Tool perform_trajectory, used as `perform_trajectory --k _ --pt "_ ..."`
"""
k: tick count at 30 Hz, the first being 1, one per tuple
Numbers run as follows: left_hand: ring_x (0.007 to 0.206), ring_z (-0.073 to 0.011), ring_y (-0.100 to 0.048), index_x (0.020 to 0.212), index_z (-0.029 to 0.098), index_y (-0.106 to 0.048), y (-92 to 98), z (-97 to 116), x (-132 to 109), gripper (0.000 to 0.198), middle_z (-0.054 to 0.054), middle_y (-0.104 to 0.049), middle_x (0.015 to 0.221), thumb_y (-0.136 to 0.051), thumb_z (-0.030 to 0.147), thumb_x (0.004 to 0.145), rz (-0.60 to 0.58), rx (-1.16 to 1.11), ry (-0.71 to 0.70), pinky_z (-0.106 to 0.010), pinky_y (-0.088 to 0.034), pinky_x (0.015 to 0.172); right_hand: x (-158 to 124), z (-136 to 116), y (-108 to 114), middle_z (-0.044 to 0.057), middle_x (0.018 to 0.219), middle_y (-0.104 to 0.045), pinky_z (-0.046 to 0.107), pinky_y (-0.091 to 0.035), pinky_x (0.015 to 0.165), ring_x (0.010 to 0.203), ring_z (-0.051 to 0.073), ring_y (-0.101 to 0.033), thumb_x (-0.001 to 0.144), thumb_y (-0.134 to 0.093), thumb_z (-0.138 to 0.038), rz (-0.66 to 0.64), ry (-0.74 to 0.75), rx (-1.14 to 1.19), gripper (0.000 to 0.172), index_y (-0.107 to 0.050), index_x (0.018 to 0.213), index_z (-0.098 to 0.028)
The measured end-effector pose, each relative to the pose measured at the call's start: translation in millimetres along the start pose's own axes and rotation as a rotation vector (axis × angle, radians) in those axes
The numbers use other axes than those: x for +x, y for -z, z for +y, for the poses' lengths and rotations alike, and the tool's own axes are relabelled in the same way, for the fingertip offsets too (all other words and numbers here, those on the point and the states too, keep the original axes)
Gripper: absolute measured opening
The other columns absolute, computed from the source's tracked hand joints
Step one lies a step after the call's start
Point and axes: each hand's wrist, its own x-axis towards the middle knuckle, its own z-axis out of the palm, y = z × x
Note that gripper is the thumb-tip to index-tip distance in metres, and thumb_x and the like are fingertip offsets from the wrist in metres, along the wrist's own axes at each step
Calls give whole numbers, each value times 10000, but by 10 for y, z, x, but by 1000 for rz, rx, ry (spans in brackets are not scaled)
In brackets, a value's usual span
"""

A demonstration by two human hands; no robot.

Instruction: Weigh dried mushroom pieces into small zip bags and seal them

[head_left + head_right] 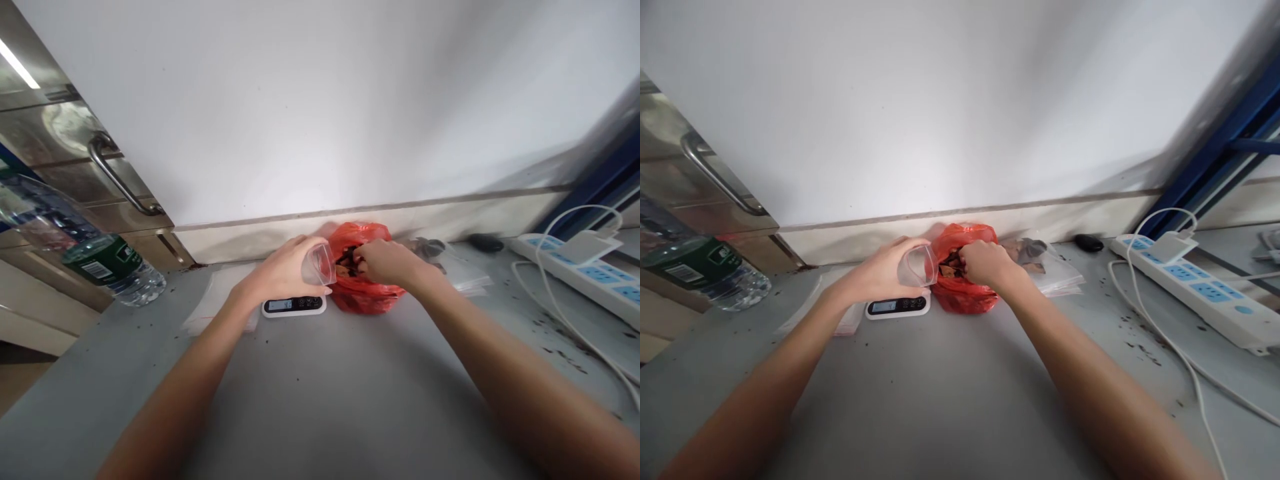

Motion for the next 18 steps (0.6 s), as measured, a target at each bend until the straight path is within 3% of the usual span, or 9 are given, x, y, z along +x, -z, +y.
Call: perform_trajectory --k 4,9,12,15,18 --pt "1464 -358 -455 1534 299 -429 -32 7 30 887 -101 -466 1608 -784 518 751 21 -25 -13 -492 -447 1150 26 95 19 12 490 -451 326 -338 512 499 176 -495 781 -666 -148 1 83 43 325 -472 541 -251" --pt "1454 -355 -475 1502 270 -468 -39 -8 33 851 -114 -473 1610 -779 528 753 22 -34 0 -502 -442 1156 36 167 -29 21 562 -570 302 -312 464 465 141 -450 762 -697 -162 2 89 77 233 -551 603 -248" --pt "1443 -349 -491 1503 240 -470 -33 -4 22 845 -130 -482 1602 -776 502 760 21 -38 -3 -495 -416 1178 30 136 -28 12 527 -528 303 -308 491 468 133 -425 776 -673 -153 -4 98 86 296 -506 550 -246" --pt "1423 -349 -514 1497 233 -471 -24 3 12 848 -137 -505 1582 -786 503 757 25 -29 0 -489 -416 1177 10 84 58 -4 499 -475 320 -333 539 487 139 -425 778 -652 -134 -49 130 118 383 -440 478 -243" --pt "1415 -347 -524 1487 249 -471 -21 8 9 833 -124 -512 1577 -783 518 762 10 -27 9 -472 -444 1153 -34 77 215 4 559 -561 338 -367 578 548 167 -486 795 -643 -182 -87 159 154 291 -559 524 -247"
